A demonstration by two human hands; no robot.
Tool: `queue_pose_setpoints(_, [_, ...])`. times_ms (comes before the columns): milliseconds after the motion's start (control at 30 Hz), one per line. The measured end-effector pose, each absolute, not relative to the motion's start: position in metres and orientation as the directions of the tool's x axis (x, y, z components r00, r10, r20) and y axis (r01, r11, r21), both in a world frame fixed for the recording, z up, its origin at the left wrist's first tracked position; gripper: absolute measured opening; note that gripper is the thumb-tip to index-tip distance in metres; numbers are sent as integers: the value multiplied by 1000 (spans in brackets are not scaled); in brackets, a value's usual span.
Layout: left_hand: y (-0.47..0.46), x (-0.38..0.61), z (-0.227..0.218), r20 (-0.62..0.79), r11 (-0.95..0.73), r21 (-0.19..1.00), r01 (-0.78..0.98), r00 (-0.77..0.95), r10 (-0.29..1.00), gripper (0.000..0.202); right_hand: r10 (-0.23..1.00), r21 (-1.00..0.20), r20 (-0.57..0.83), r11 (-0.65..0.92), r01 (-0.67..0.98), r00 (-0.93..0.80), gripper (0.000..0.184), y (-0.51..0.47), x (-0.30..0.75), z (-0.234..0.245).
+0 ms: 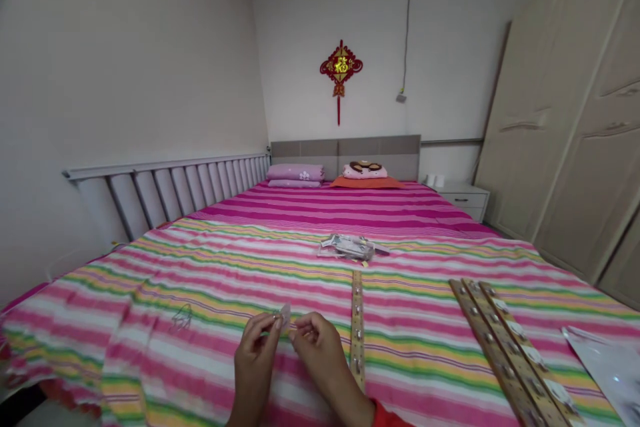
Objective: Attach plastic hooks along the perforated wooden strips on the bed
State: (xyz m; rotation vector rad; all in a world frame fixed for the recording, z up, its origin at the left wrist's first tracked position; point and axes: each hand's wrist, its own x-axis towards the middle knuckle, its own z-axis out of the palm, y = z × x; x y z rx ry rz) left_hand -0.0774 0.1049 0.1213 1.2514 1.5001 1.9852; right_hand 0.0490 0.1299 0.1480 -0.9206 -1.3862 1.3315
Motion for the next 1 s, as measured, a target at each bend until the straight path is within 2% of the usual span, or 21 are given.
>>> queue_pose_setpoints(100, [107, -61, 122, 552, -433, 833, 344, -476, 685, 22, 955, -989, 105, 71, -129, -279, 35, 127, 62, 151])
queue_pose_setpoints(233, [109, -41, 120, 623, -464, 778, 422, -425, 657, 15, 972, -979, 97, 54, -198, -214, 45, 128, 75, 147])
queue_pose_setpoints(333, [108, -31, 118, 702, -518, 699, 493, -339, 626, 12, 982, -970, 94, 53, -236, -166, 45, 131, 83, 142])
queue_pose_setpoints(467, [105, -26, 114, 817, -621, 528, 579, -147, 558, 19, 987, -958, 107, 70, -279, -118, 42, 139, 96, 138])
queue_pose_setpoints(533, [106, -27, 114, 814, -631, 518, 577, -106, 571, 21, 991, -955, 94, 63, -291, -93, 42, 143, 104, 136])
queue_pose_setpoints(567, [107, -28, 114, 791, -614, 553, 563, -126, 598, 20, 994, -955, 79, 52, -292, -81, 42, 145, 108, 135])
queue_pose_setpoints(633, [113, -29, 117, 681, -520, 700, 489, -240, 691, 18, 996, -960, 45, 23, -279, -74, 43, 148, 115, 134])
queue_pose_setpoints(700, [121, -30, 122, 480, -374, 867, 329, -356, 801, 25, 996, -964, 19, -5, -265, -89, 44, 150, 120, 132])
queue_pose_setpoints(767, [128, -27, 127, 290, -253, 956, 146, -360, 887, 33, 993, -965, 3, -29, -261, -120, 44, 150, 122, 129])
queue_pose_setpoints(867, [134, -19, 129, 168, -182, 983, -33, -257, 952, 35, 987, -966, -11, -52, -253, -162, 44, 150, 124, 122])
queue_pose_setpoints(1000, [140, -8, 129, 77, -109, 982, -157, -194, 978, 35, 984, -986, -10, -39, -162, -176, 46, 156, 128, 110])
